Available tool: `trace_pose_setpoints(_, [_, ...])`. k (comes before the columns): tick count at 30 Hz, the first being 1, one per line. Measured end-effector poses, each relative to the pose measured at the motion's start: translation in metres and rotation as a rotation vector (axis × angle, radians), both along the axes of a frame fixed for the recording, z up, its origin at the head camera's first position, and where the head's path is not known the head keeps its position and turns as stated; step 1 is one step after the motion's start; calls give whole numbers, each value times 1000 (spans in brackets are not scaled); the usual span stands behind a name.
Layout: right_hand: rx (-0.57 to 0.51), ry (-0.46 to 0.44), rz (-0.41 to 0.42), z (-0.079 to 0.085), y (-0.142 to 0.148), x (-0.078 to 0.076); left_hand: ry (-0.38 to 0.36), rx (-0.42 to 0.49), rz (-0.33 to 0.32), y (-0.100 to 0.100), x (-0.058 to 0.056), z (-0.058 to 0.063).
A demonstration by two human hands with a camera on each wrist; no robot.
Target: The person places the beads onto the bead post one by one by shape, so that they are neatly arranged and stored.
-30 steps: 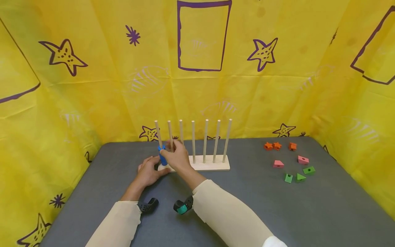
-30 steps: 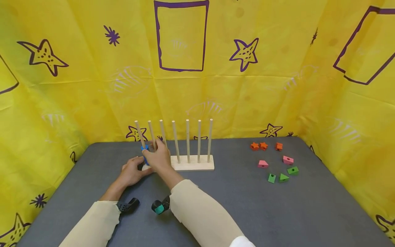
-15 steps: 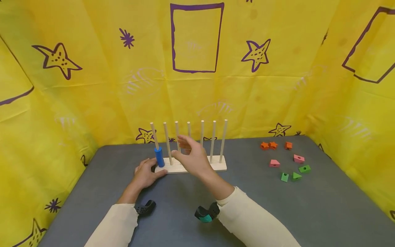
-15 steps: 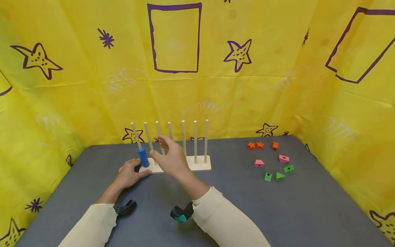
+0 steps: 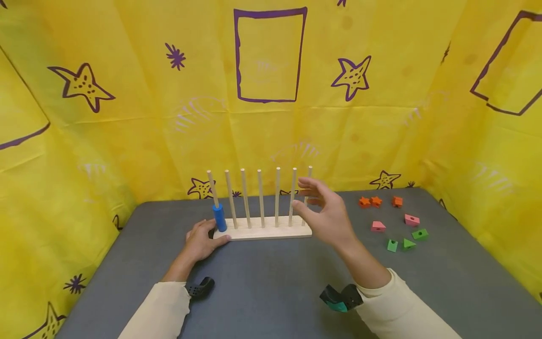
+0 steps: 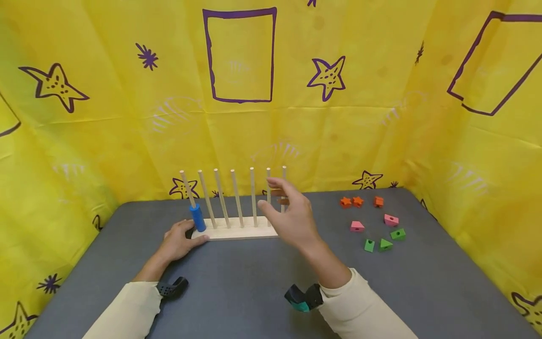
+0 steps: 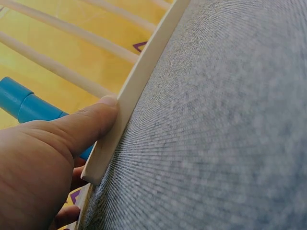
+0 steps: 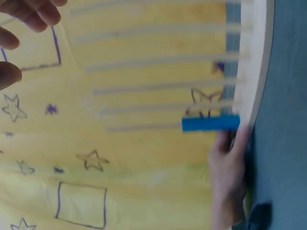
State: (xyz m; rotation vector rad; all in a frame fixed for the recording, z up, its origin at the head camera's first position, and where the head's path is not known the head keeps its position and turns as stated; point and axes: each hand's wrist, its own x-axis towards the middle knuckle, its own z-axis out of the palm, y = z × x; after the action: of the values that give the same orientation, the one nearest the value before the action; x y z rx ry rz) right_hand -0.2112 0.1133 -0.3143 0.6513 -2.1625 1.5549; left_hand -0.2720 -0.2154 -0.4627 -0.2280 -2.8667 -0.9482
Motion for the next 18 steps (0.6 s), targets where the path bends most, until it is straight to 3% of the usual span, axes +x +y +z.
trace_pose_setpoints(7, [25, 33, -98, -9, 45, 8, -18, -1, 2, 0, 1, 0])
trace_pose_setpoints(15, [-32, 68, -199, -22, 90, 7, -19, 7, 12, -1, 1, -2])
trace_pose_setpoints(18, [-48, 42, -236, -30, 106, 7, 2, 3, 3, 0, 0, -2])
